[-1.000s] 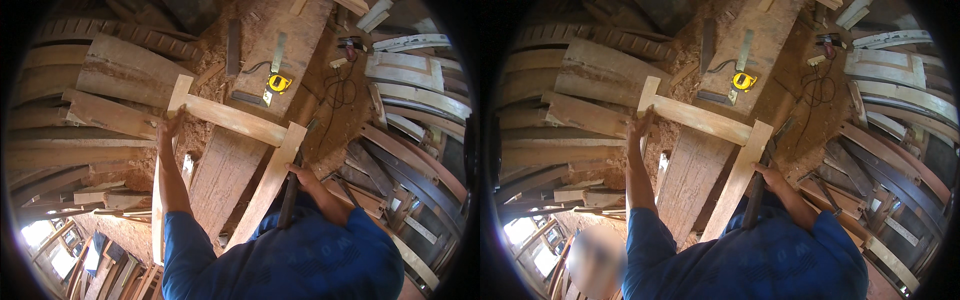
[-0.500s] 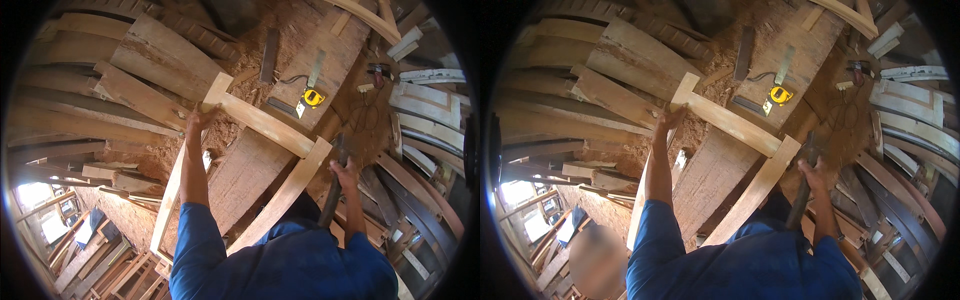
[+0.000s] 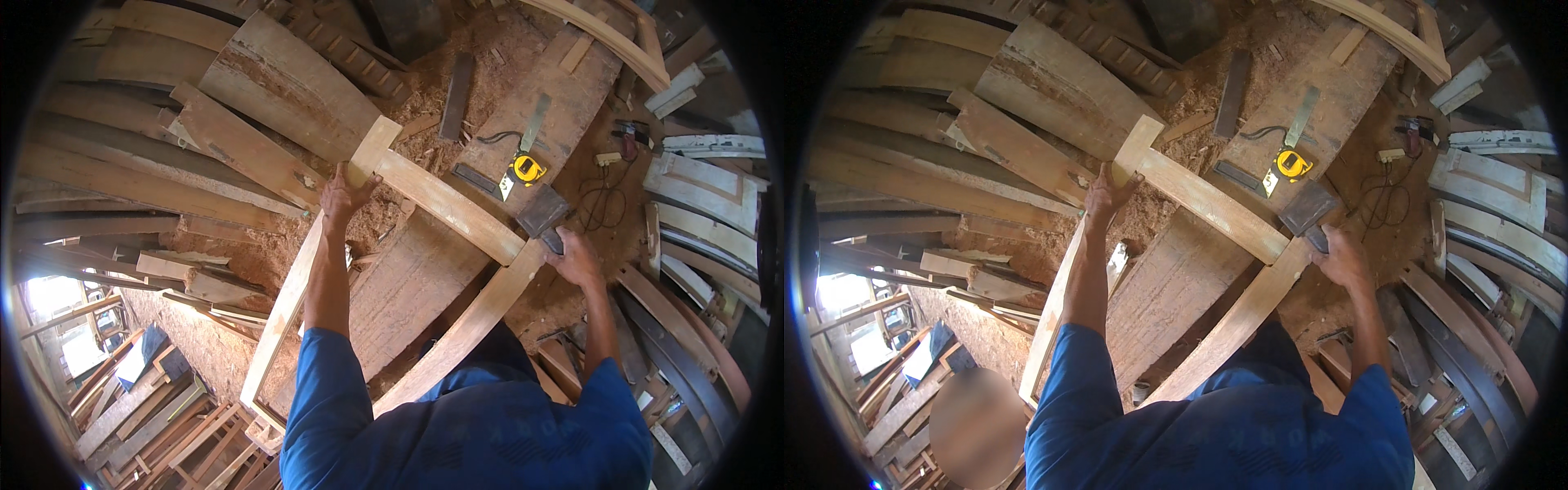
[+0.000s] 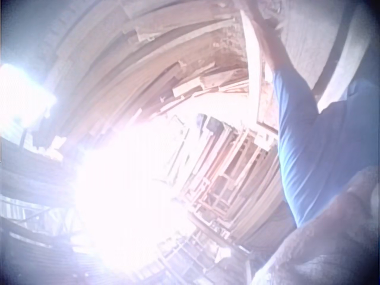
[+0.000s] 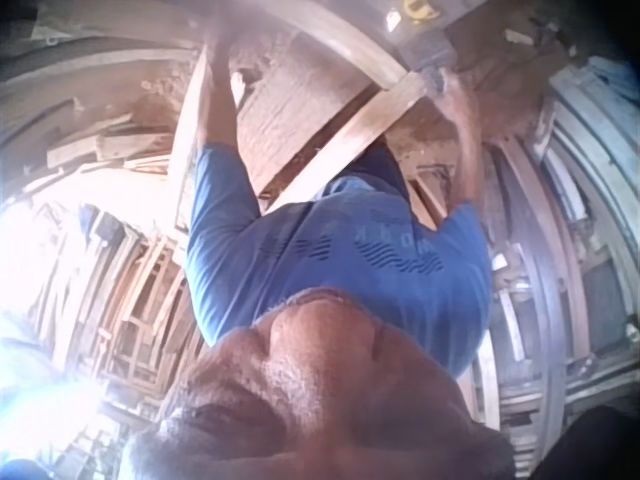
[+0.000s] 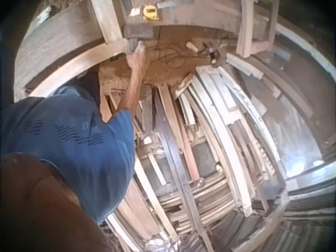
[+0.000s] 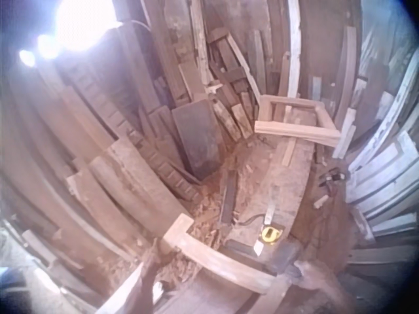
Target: The person assembles a rectangular wooden frame by fitting pieces together, using a chisel and hammer to adjust the joints, and checking the alignment with an L-square.
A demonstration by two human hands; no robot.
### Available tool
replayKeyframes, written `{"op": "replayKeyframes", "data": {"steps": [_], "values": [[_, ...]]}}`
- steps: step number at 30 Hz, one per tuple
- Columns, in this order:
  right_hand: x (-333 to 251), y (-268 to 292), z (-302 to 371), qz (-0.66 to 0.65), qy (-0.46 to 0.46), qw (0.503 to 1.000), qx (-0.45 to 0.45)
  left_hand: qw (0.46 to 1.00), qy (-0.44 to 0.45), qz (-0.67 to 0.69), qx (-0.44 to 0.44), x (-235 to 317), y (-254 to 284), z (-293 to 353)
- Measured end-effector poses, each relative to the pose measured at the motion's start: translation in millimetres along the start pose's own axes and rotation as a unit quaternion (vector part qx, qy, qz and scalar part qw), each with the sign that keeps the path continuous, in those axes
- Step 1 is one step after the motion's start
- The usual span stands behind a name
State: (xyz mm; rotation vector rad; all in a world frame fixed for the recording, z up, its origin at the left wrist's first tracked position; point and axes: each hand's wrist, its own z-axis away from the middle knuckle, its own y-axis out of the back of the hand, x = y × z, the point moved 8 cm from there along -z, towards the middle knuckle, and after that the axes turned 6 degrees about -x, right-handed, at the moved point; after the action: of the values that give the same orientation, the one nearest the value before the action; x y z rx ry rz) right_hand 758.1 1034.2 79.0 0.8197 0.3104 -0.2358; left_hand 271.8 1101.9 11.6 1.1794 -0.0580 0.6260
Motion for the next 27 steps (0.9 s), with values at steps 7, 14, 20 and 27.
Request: {"op": "replayKeyframes", "data": {"steps": [7, 14, 20, 27], "values": [[10.3, -13.9, -5.6, 0.025, -0.001, 1.0, -0.016, 0.999, -0.019, -0.031, -0.017, 0.3, -2.0, -13.8], [12.9, -19.4, -9.2, 0.013, 0.04, 0.999, 0.009, 0.993, -0.036, 0.057, -0.1, -11.8, -24.9, -24.3], [-11.0, -3.0, -9.9, 0.013, 0.051, 0.998, -0.037, 0.997, -0.028, -0.027, -0.07, -10.6, -16.8, -24.5], [17.8, -6.3, -12.7, -0.086, 0.074, 0.991, 0.067, 0.996, -0.022, -0.016, -0.081, -10.7, -20.7, -25.8]]}}
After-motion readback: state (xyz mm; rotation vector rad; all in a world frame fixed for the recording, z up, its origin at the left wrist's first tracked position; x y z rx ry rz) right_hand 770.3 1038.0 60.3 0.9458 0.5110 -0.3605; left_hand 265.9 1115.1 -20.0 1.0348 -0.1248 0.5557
